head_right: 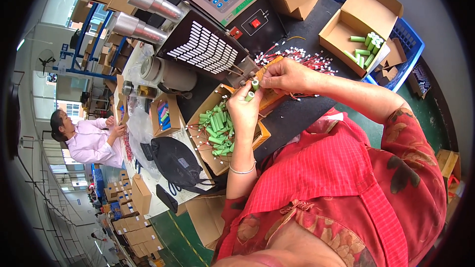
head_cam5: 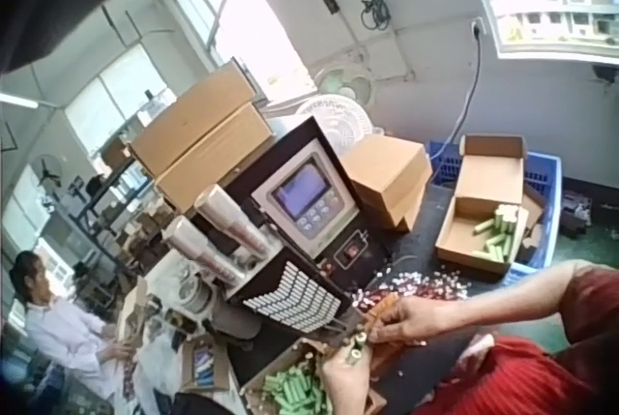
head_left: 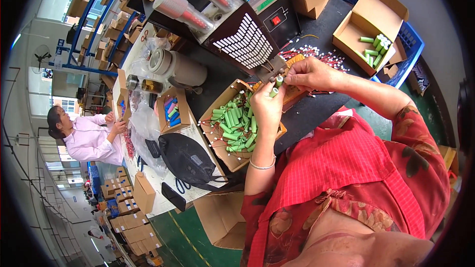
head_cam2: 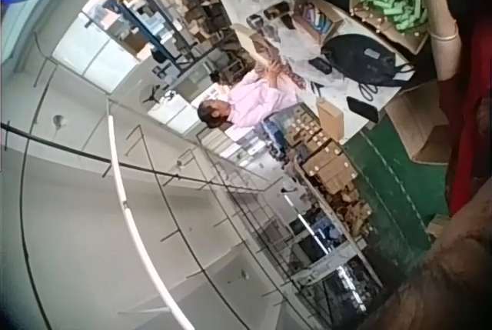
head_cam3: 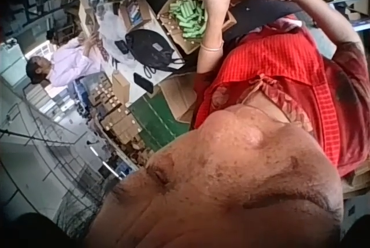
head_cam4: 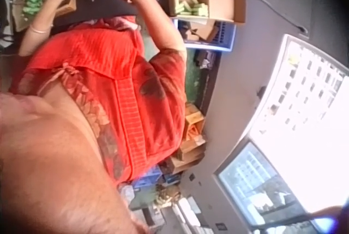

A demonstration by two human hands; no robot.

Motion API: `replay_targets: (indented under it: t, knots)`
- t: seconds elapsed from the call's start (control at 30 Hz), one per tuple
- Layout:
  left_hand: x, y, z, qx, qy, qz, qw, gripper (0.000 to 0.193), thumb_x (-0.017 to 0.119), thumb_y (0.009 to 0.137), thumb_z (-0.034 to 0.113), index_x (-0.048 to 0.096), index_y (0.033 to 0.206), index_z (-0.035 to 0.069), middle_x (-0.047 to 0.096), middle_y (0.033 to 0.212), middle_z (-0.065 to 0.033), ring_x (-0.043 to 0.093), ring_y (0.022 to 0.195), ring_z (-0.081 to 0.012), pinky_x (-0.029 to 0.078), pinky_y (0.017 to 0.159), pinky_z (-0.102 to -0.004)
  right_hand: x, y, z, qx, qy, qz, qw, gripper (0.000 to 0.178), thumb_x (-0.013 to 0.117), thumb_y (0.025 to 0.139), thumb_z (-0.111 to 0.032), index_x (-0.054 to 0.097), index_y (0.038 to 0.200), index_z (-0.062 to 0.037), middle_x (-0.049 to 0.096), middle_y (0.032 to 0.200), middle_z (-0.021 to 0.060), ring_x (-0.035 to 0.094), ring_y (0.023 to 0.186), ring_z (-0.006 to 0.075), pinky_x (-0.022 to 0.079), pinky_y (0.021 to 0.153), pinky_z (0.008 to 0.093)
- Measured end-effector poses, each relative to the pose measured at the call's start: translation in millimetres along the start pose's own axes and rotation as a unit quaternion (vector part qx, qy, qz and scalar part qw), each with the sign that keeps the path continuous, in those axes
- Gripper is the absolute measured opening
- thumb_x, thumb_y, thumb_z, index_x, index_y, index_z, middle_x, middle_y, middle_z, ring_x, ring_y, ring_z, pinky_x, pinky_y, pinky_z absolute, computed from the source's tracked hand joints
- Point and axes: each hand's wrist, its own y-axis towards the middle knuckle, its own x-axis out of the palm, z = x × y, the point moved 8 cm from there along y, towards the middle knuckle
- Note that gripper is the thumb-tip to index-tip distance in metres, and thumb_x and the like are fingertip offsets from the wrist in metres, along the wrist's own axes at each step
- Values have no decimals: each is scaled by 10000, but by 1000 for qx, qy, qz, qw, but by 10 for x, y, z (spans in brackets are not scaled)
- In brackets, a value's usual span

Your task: The person takes battery cells and wire connectors, attaches the wires to the battery terminals using a welding machine, and places the assembled battery packs into a box.

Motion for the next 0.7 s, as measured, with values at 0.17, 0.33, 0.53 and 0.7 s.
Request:
replay_targets:
  t: [0.17,0.33,0.53,0.7]
  knots:
    - [-59,47,7,43,19,16,999,162,686,710,95,619,798,-25,580,647,-136,578,552,-265,427,516,-334,42,71,-12,3,42,-22,999,195,575,861,-223,603,806,-38,490,564,-37,431,473,38,334,418,200]
    - [-22,-49,9,-33,42,-27,998,227,670,684,114,642,869,-17,631,823,-168,625,740,-307,493,656,-343,13,-127,-37,9,19,4,1000,187,566,869,-224,599,827,-45,515,622,-40,446,520,31,347,454,185]
    - [-71,-109,173,-17,36,-19,999,257,688,688,122,641,915,10,637,858,-156,631,773,-291,495,658,-322,28,-229,-95,8,14,24,1000,195,576,863,-215,596,805,-30,516,587,-27,448,491,36,353,436,189]
    - [-68,-65,211,-2,-2,-24,1000,265,677,704,134,637,949,40,633,868,-140,624,766,-294,492,642,-330,-21,-250,-218,12,0,28,1000,195,586,856,-201,580,760,-31,502,579,-32,426,483,29,328,425,186]
